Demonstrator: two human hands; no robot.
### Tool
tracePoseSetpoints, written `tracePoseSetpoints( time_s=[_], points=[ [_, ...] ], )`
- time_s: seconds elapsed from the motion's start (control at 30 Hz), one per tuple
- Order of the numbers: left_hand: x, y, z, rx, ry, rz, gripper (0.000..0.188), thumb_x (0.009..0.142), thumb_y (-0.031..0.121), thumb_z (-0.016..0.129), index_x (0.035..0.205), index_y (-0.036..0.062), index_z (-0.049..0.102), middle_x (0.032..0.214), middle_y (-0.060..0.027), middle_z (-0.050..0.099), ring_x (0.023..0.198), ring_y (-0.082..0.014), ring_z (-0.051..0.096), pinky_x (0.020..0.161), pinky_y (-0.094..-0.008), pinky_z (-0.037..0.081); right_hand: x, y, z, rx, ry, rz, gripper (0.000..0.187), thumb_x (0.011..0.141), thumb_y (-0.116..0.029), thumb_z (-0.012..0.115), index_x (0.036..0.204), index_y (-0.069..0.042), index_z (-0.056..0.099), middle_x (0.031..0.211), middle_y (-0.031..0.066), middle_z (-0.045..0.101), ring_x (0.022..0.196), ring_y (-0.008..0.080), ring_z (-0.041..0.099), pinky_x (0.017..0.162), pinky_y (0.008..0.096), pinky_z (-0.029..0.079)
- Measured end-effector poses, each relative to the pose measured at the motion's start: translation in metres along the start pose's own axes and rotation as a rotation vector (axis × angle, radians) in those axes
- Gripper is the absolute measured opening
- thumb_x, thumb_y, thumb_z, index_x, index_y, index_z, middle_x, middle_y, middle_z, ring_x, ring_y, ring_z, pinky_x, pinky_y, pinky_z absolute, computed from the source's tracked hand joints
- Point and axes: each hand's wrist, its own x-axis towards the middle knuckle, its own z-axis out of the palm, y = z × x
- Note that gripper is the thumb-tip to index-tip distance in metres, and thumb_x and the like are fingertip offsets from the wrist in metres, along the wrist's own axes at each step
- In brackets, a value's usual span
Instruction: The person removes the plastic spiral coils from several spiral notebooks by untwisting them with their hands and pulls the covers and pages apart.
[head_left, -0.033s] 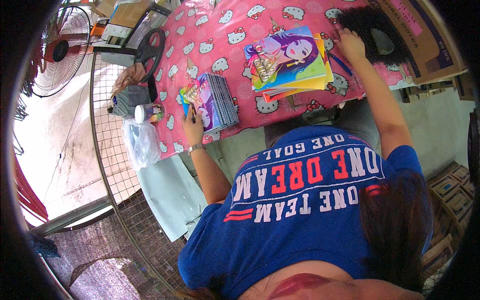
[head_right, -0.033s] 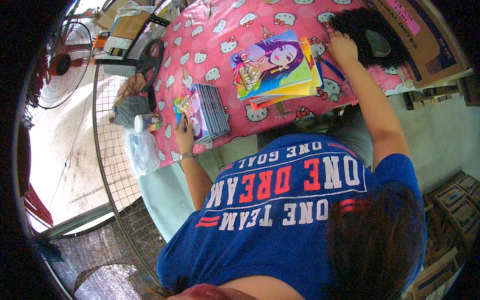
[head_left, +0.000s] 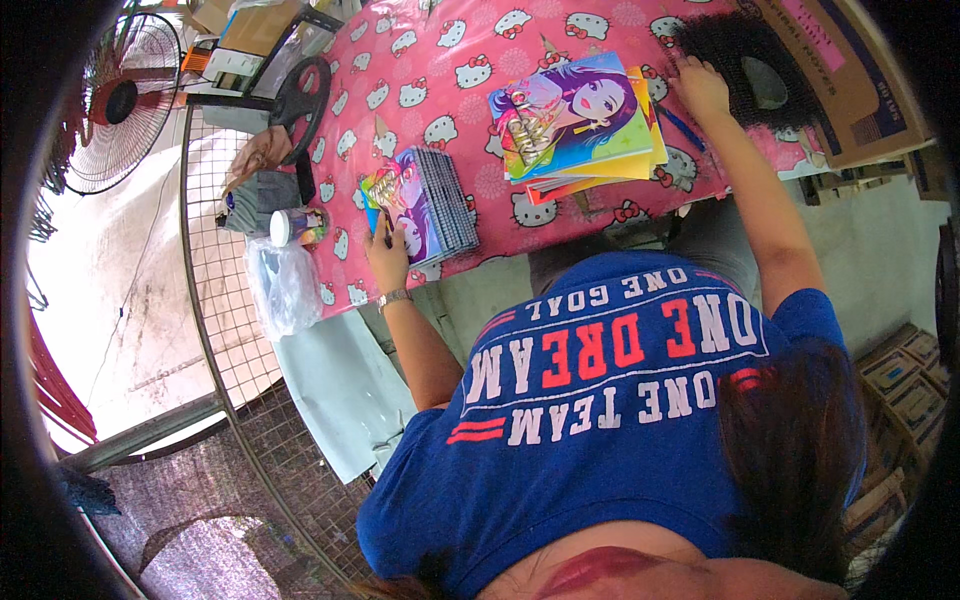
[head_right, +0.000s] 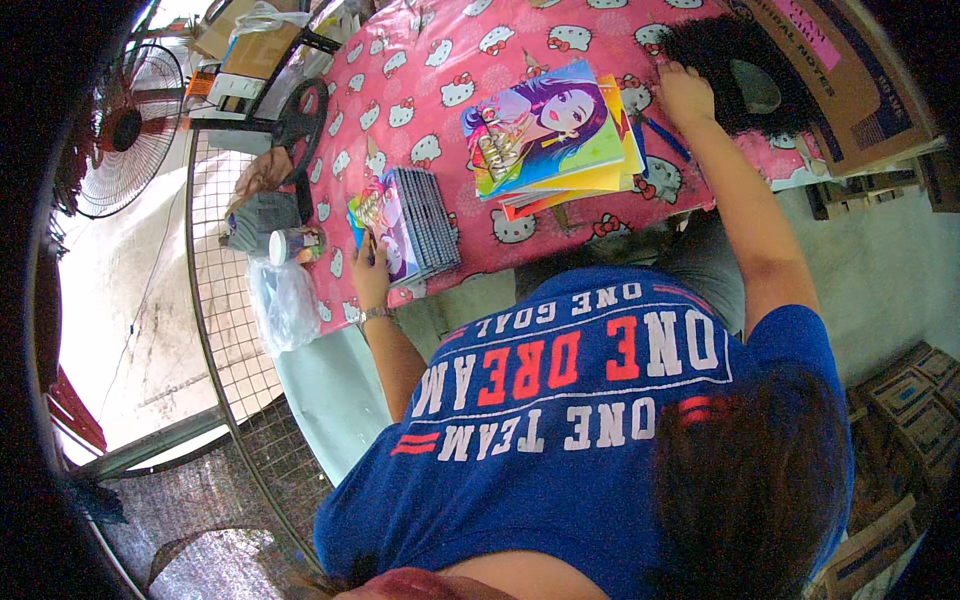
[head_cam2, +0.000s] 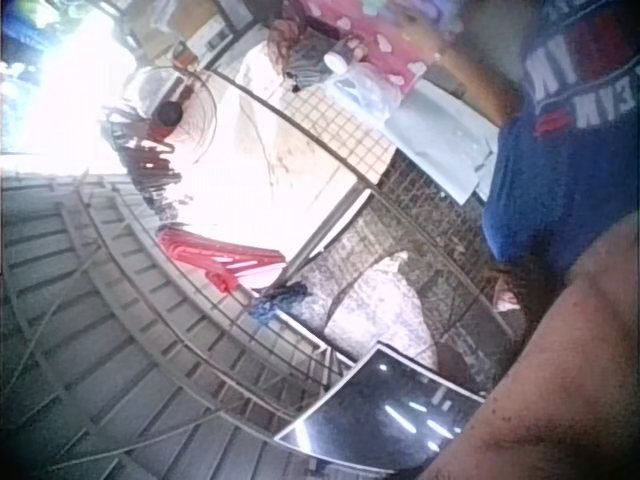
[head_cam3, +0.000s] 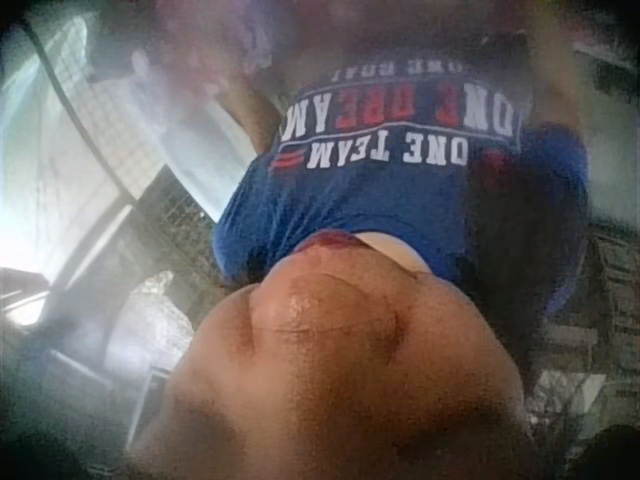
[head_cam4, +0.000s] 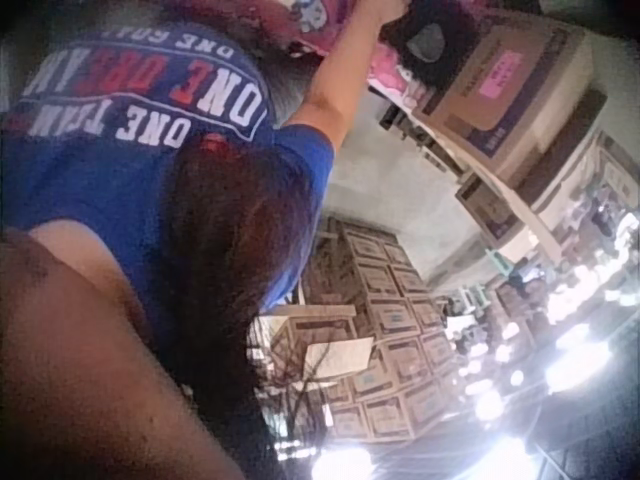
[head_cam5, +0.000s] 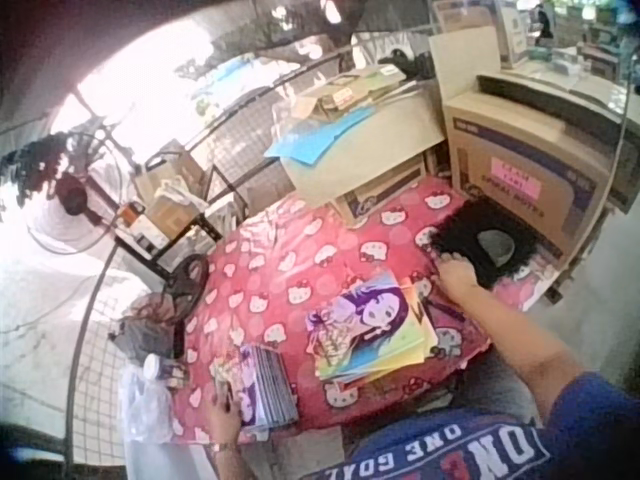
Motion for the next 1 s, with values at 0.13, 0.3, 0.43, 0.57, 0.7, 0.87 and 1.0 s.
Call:
tracePoseSetpoints(
  time_s=[0.13, 0.3, 0.43, 0.57, 0.7, 0.87, 1.0],
  points=[
    [0.0, 0.009, -0.007, -0.151, -0.055, -0.092, 0.049, 0.087, 0.029, 0.065, 0.132, 0.0116, 0.056, 0.123, -0.0216, 0.052, 0.109, -0.031, 0.056, 0.095, -0.0372, 0.044, 0.011, 0.01, 0.012, 0.083, -0.03, 0.069, 0.033, 0.084, -0.029, 0.061, 0.107, -0.006, 0.062, 0.102, 0.0145, 0.066, 0.094, 0.0354, 0.064, 0.083, 0.0445, 0.052],
    [0.023, 0.047, -0.034, -0.143, 0.034, 0.097, 0.03, 0.087, 0.015, 0.064, 0.114, 0.0026, 0.062, 0.114, -0.0194, 0.057, 0.093, -0.022, 0.059, 0.086, -0.0349, 0.046, 0.027, 0.012, -0.015, 0.642, 0.209, 0.194, 0.031, 0.085, -0.03, 0.057, 0.106, -0.009, 0.068, 0.105, 0.0186, 0.066, 0.096, 0.0355, 0.063, 0.086, 0.0416, 0.05],
    [-0.042, 0.266, -0.112, -1.872, -0.46, 0.508, 0.015, 0.09, 0.019, 0.06, 0.1, 0.0087, 0.056, 0.102, -0.0076, 0.057, 0.092, -0.0276, 0.055, 0.077, -0.0394, 0.046, 0.025, 0.017, -0.046, 0.804, 0.293, 0.155, 0.03, 0.088, -0.015, 0.053, 0.113, -0.004, 0.065, 0.097, 0.0077, 0.064, 0.069, 0.0126, 0.06, 0.068, 0.0278, 0.049],
    [-0.077, 0.348, -0.155, -1.947, -1.223, 1.344, 0.02, 0.089, 0.03, 0.062, 0.094, 0.0131, 0.052, 0.097, -0.0086, 0.059, 0.07, -0.0282, 0.058, 0.057, -0.0391, 0.043, 0.016, 0.004, -0.056, 0.744, 0.247, -0.121, 0.029, 0.089, -0.013, 0.051, 0.115, -0.008, 0.064, 0.111, 0.0178, 0.063, 0.107, 0.0331, 0.058, 0.095, 0.0363, 0.045],
    [-0.109, 0.357, -0.158, -1.954, -1.083, 1.304, 0.011, 0.095, 0.022, 0.05, 0.092, 0.0134, 0.056, 0.104, -0.0039, 0.061, 0.063, -0.0173, 0.054, 0.052, -0.0313, 0.038, 0.002, 0.015, -0.059, 1.483, -0.086, 0.248, 0.03, 0.1, -0.016, 0.044, 0.125, -0.009, 0.058, 0.097, 0.0024, 0.06, 0.082, 0.0142, 0.053, 0.077, 0.0271, 0.045],
    [-0.086, 0.35, -0.17, -1.812, -1.676, 1.227, 0.011, 0.095, 0.018, 0.047, 0.088, 0.0139, 0.054, 0.102, -0.0052, 0.061, 0.066, -0.0174, 0.054, 0.054, -0.0305, 0.037, -0.003, 0.045, -0.066, 2.19, 0.089, 0.393, 0.038, 0.102, -0.027, 0.044, 0.136, -0.011, 0.048, 0.088, -0.0024, 0.055, 0.072, 0.0085, 0.045, 0.067, 0.0245, 0.043],
    [-0.087, 0.36, -0.169, -1.738, -1.67, 1.423, 0.014, 0.097, 0.021, 0.048, 0.086, 0.0151, 0.055, 0.107, -0.0046, 0.061, 0.063, -0.0134, 0.051, 0.053, -0.0268, 0.036, 0.006, 0.038, -0.052, 1.629, 0.019, 0.301, 0.041, 0.099, -0.032, 0.049, 0.134, -0.011, 0.052, 0.083, -0.0039, 0.052, 0.071, 0.0081, 0.044, 0.067, 0.0234, 0.042]
  ],
)
